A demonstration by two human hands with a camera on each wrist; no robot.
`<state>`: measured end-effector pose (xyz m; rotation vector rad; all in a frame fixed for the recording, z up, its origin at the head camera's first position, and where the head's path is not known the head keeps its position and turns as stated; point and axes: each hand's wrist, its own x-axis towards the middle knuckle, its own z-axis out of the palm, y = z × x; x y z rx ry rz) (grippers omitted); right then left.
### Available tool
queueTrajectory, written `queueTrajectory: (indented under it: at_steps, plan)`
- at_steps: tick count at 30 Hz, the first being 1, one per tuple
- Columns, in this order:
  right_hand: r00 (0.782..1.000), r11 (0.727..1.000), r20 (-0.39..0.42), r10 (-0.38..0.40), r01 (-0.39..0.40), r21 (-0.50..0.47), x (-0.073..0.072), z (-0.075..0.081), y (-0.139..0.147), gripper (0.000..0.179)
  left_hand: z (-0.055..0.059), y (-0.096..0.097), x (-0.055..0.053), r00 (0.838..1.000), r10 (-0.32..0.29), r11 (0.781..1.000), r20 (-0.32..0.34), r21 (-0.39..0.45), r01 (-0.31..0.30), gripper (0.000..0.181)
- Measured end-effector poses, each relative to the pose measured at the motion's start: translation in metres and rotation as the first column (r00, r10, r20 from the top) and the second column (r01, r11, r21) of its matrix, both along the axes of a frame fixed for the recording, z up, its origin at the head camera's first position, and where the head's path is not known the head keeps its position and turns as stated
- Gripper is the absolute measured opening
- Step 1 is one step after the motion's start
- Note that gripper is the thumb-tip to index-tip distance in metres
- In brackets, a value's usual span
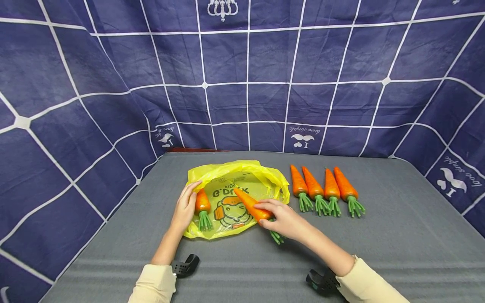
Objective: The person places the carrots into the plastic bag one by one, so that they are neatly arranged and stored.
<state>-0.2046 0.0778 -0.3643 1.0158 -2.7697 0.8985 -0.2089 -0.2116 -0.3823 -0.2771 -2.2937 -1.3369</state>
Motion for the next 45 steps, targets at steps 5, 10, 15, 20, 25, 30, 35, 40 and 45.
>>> queueTrajectory:
  at_steps: [5, 10, 15, 20, 25, 30, 35, 40, 45]
  plan:
    - [0.998, 0.999, 0.046, 0.034, -0.034, -0.003, -0.006, -0.001, -0.018, 0.040, -0.001, -0.001, 0.000, 1.000, 0.005, 1.000, -0.003, -0.001, -0.005, 0.035]
    - [0.996, 0.999, 0.080, 0.049, -0.048, -0.010, -0.013, -0.001, -0.035, 0.042, 0.000, -0.001, 0.000, 1.000, 0.010, 1.000, 0.004, 0.002, -0.010, 0.035]
    - [0.996, 0.999, 0.073, 0.045, -0.044, -0.012, -0.020, -0.002, -0.052, 0.042, 0.000, -0.001, 0.000, 1.000, 0.007, 1.000, 0.009, 0.002, -0.007, 0.035]
    - [0.995, 1.000, 0.095, 0.025, -0.024, -0.013, -0.030, -0.004, -0.067, 0.042, 0.001, 0.000, 0.000, 1.000, 0.008, 1.000, 0.015, 0.001, -0.008, 0.035]
    - [0.993, 1.000, 0.121, 0.002, 0.000, -0.020, -0.039, -0.008, -0.082, 0.042, 0.001, 0.000, -0.001, 1.000, 0.009, 1.000, 0.012, 0.003, -0.009, 0.035]
    - [0.992, 0.999, 0.123, -0.027, 0.032, -0.038, -0.047, -0.011, -0.096, 0.041, 0.001, -0.001, -0.002, 1.000, 0.007, 1.000, 0.005, -0.004, -0.007, 0.034]
    - [0.990, 0.997, 0.131, -0.042, 0.050, -0.056, -0.053, -0.016, -0.111, 0.042, 0.001, -0.001, -0.002, 1.000, 0.005, 1.000, 0.010, 0.000, -0.005, 0.034]
    - [0.989, 0.994, 0.133, -0.072, 0.082, -0.072, -0.056, -0.021, -0.125, 0.042, 0.001, 0.000, -0.002, 1.000, -0.005, 1.000, 0.030, 0.003, 0.005, 0.034]
    - [0.983, 0.989, 0.144, -0.111, 0.123, -0.080, -0.058, -0.027, -0.137, 0.043, 0.001, 0.001, -0.001, 1.000, 0.000, 1.000, 0.027, 0.007, 0.000, 0.034]
